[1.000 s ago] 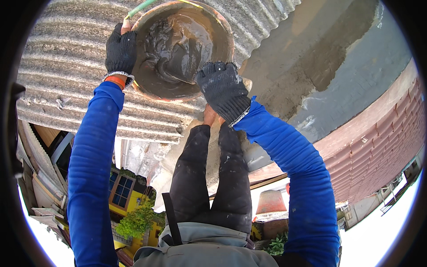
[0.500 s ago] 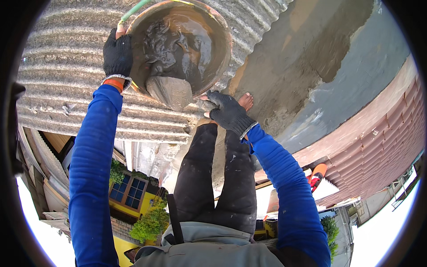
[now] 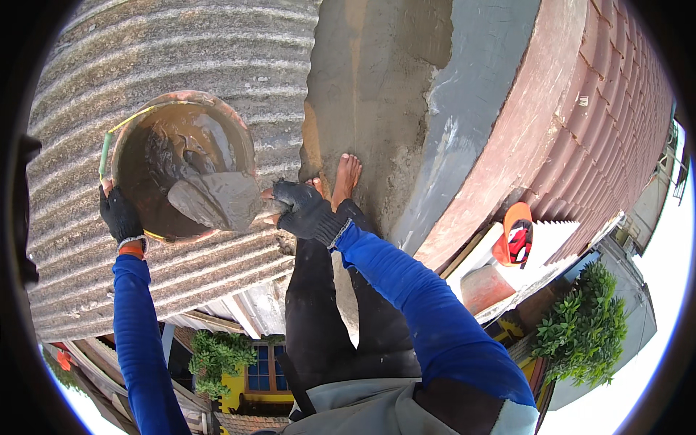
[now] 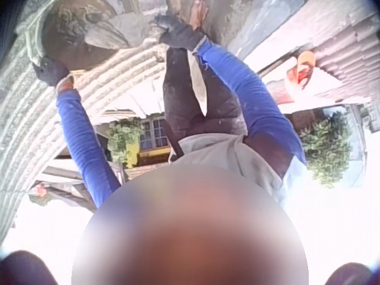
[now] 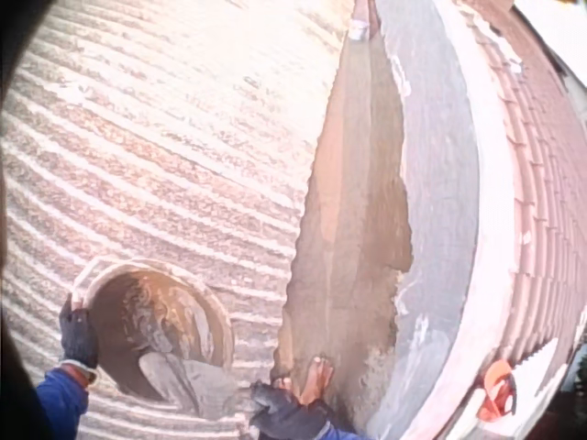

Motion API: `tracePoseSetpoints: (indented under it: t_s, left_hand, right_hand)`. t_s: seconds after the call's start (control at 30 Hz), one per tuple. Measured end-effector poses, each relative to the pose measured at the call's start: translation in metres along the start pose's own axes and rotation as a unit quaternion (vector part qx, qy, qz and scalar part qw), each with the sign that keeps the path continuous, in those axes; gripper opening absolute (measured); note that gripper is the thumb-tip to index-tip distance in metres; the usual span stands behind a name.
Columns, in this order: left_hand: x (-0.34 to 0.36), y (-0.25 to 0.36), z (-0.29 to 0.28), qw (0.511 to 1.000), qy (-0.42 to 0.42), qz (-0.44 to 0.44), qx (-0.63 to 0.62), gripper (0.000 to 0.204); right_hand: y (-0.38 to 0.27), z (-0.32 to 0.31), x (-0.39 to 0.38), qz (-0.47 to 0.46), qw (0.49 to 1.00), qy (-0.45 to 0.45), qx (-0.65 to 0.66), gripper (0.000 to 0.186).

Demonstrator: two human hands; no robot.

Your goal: The person scoops wet cement from a bucket with a trowel and spreads it onto a corrugated roof surface. They repeatedly smooth the cement along the roof's edge, working progressively along the seam.

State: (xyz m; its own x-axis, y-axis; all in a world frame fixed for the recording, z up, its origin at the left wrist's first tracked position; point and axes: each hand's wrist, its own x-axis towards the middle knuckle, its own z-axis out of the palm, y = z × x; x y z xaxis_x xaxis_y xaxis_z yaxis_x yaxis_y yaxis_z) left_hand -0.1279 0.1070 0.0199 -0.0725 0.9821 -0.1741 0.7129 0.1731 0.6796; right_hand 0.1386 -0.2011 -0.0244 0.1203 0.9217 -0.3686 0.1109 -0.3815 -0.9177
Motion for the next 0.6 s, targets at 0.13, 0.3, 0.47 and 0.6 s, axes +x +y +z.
tracePoseSetpoints:
  t_s: [0.13, 0.3, 0.47, 0.6]
  left_hand:
    - [0.007, -0.021, -0.011, 0.995, -0.039, -0.011, -0.086, 0.05]
    - [0.023, -0.045, -0.043, 0.987, -0.039, 0.092, 0.127, 0.053]
    - [0.036, -0.059, -0.088, 0.753, -0.028, 0.327, 0.571, 0.043]
    - [0.05, -0.069, -0.123, 0.786, -0.028, 0.21, 0.581, 0.041]
  right_hand:
    - [0.044, -0.012, 0.011, -0.059, 0.965, 0.252, -0.026, 0.05]
    - [0.151, -0.04, 0.057, 0.071, 0.925, 0.37, 0.042, 0.034]
    - [0.243, -0.077, 0.105, 0.112, 0.838, 0.492, 0.211, 0.025]
    - [0.286, -0.108, 0.126, 0.153, 0.805, 0.498, 0.283, 0.018]
